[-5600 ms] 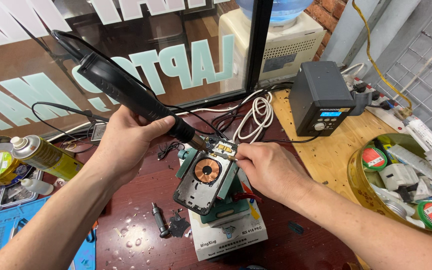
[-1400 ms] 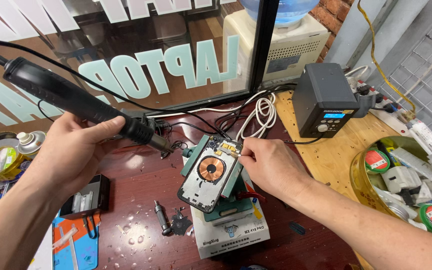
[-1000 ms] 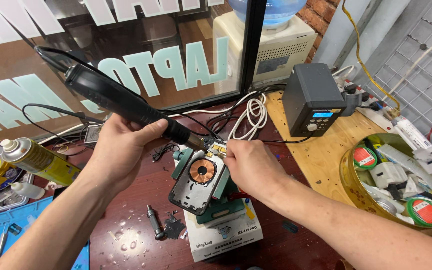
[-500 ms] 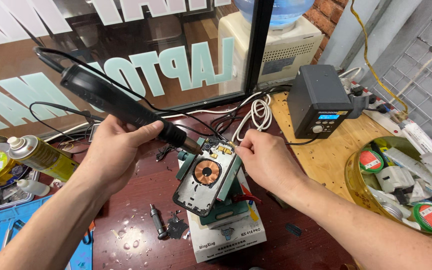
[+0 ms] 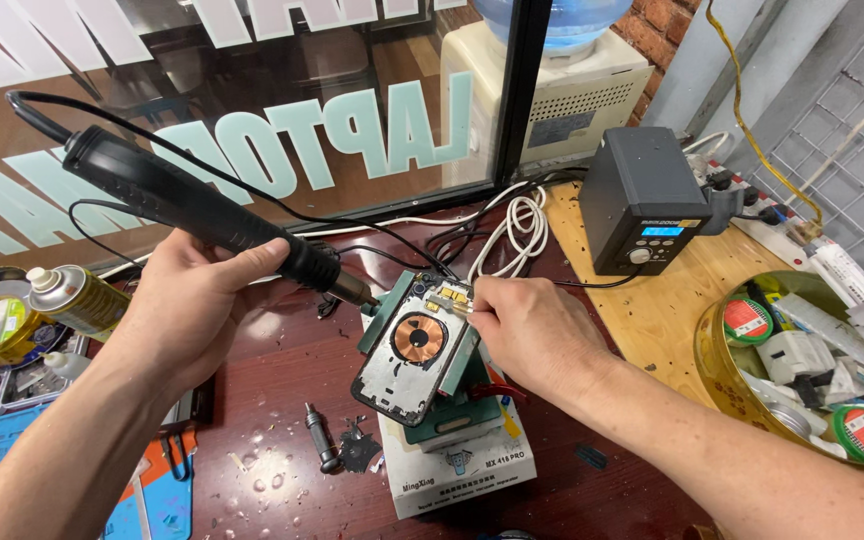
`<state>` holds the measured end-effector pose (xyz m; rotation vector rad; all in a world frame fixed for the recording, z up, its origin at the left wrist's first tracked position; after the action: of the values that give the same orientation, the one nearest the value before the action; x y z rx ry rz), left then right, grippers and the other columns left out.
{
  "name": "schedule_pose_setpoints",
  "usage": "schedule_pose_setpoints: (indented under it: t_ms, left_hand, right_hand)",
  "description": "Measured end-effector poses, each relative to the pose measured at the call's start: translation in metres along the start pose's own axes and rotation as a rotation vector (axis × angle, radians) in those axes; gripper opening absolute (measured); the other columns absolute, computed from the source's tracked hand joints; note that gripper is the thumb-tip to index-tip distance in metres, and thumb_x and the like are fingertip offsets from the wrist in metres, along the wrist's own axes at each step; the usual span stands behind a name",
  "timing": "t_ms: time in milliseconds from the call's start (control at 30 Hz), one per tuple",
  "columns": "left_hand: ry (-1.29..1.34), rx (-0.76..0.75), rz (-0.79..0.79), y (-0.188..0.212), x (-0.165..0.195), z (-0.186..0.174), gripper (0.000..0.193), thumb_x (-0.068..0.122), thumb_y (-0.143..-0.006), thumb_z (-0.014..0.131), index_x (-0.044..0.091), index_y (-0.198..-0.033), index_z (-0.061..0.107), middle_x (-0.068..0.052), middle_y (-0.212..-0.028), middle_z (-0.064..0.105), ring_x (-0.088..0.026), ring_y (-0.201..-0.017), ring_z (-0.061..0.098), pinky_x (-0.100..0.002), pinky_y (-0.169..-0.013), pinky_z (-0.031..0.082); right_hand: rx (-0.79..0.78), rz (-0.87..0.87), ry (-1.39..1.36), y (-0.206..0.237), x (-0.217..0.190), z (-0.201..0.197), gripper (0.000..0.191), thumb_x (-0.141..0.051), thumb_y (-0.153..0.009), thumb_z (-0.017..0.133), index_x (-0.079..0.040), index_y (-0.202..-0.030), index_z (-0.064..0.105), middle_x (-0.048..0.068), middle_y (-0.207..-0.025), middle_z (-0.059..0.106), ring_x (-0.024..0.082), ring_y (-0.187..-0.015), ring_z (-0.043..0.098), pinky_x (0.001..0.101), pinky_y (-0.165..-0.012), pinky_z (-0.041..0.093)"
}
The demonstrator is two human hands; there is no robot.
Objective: The person uses a soldering iron to heat and reflow solder on a small electronic component mounted on a phone chassis. They then use a brush to clean the area and continue adjusting the component with their fingers and a small tool.
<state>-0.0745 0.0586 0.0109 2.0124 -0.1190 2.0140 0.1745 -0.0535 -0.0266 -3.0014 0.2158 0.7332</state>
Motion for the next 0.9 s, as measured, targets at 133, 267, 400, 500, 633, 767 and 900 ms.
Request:
schedule_pose_setpoints:
  t_ms: [133,267,400,500,633,767,900]
  left_hand:
    - [0.005,-0.005,0.016,-0.005,-0.007,0.007,0.02,0.003,-0.091,0.067,-0.003,-0.106,0.055,-0.016,-0.1,0.07,-0.028,-0.094,0.075,-0.043,-0.08,0.064]
    - [0.042,-0.036,0.062,-0.01,-0.013,0.02,0.023,0.002,-0.09,0.07,0.002,-0.106,0.053,-0.01,-0.099,0.069,-0.021,-0.092,0.074,-0.036,-0.082,0.064]
    - [-0.006,-0.036,0.065,-0.013,-0.015,0.028,0.025,0.001,-0.09,0.07,0.003,-0.106,0.052,-0.01,-0.096,0.067,-0.022,-0.088,0.075,-0.036,-0.075,0.061]
    - [0.012,-0.053,0.077,-0.012,-0.014,0.03,0.024,0.001,-0.089,0.07,0.002,-0.106,0.052,-0.01,-0.096,0.068,-0.022,-0.089,0.075,-0.035,-0.079,0.065]
    - [0.002,-0.03,0.047,-0.013,-0.016,0.031,0.024,0.001,-0.089,0.07,0.0,-0.106,0.052,-0.01,-0.098,0.069,-0.021,-0.09,0.076,-0.034,-0.082,0.067]
    - [0.007,-0.052,0.065,-0.014,-0.015,0.035,0.024,0.0,-0.088,0.069,0.001,-0.105,0.052,-0.01,-0.097,0.069,-0.021,-0.09,0.076,-0.035,-0.084,0.067]
    - [-0.055,-0.047,0.091,-0.014,-0.013,0.037,0.024,0.001,-0.088,0.071,0.001,-0.105,0.054,-0.01,-0.097,0.069,-0.019,-0.089,0.074,-0.033,-0.079,0.065]
  right_hand:
    - [-0.021,0.023,-0.007,0.0,-0.001,0.0,0.014,-0.021,-0.093,0.067,-0.008,-0.089,0.069,0.012,-0.076,0.075,0.03,-0.072,0.075,0.0443,-0.067,0.058]
    - [0.036,0.009,-0.03,0.002,-0.004,-0.005,0.015,-0.021,-0.091,0.069,-0.006,-0.089,0.069,0.013,-0.076,0.074,0.032,-0.072,0.074,0.0453,-0.065,0.057]
    - [-0.017,0.078,-0.01,0.001,0.0,-0.002,0.014,-0.022,-0.093,0.068,-0.009,-0.089,0.07,0.012,-0.074,0.074,0.029,-0.07,0.074,0.0439,-0.066,0.058]
    - [-0.026,0.041,-0.004,-0.001,-0.002,0.002,0.012,-0.021,-0.092,0.068,-0.009,-0.09,0.07,0.011,-0.074,0.075,0.028,-0.069,0.075,0.0432,-0.065,0.058]
    - [-0.045,-0.067,0.059,-0.006,-0.006,0.005,0.016,-0.019,-0.095,0.065,-0.007,-0.087,0.069,0.011,-0.074,0.074,0.027,-0.067,0.075,0.0406,-0.064,0.061]
    - [-0.003,-0.203,0.105,-0.014,-0.01,-0.004,0.014,-0.016,-0.09,0.07,-0.004,-0.083,0.07,0.015,-0.073,0.073,0.031,-0.069,0.074,0.0439,-0.067,0.06]
    - [-0.071,-0.115,0.018,-0.018,-0.005,-0.004,0.01,-0.014,-0.089,0.071,-0.005,-0.085,0.071,0.014,-0.072,0.074,0.03,-0.068,0.075,0.0431,-0.067,0.06]
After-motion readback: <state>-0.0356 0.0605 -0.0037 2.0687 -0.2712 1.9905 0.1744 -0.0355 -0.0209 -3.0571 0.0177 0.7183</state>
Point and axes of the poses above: each hand's wrist, its own y-axis away from the middle knuckle, its own z-axis out of the palm, x = y × z, the point moved 6 cm from there along -y, towards the middle knuckle
